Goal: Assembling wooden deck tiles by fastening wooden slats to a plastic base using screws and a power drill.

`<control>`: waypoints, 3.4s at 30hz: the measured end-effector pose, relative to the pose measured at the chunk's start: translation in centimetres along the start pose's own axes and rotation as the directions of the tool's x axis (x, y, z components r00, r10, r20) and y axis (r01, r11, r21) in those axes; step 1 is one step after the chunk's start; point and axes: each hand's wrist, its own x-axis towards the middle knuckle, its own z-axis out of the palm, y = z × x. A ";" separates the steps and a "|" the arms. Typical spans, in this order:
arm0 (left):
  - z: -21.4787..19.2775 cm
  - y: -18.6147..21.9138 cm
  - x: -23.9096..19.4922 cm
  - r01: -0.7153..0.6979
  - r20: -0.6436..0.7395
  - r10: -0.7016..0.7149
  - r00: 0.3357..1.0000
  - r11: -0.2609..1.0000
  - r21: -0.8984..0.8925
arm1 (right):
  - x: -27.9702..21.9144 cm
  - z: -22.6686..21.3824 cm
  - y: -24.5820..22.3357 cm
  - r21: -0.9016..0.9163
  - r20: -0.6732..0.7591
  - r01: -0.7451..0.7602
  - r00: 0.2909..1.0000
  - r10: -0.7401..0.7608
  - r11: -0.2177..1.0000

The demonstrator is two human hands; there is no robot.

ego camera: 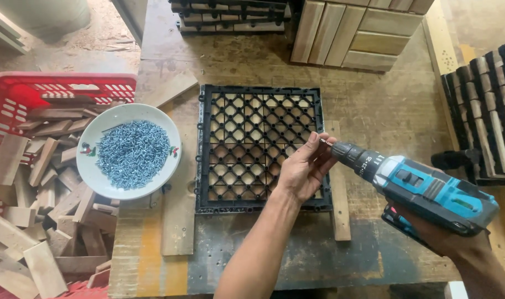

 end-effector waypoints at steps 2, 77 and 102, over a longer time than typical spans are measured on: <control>-0.4 0.4 -0.4 0.032 0.020 -0.033 0.999 0.998 0.048 | -0.1 -0.3 0.0 0.013 -0.014 -0.045 0.999 0.045 0.999; -3.8 -0.6 -0.5 -0.021 -0.198 0.051 0.979 0.988 0.155 | -1.8 2.0 2.9 0.049 -0.126 -0.181 0.974 0.186 0.982; -8.3 -1.5 -1.2 0.136 0.463 0.384 0.799 -0.864 0.484 | 4.4 0.4 -1.4 -0.072 0.000 -0.301 0.954 0.301 0.951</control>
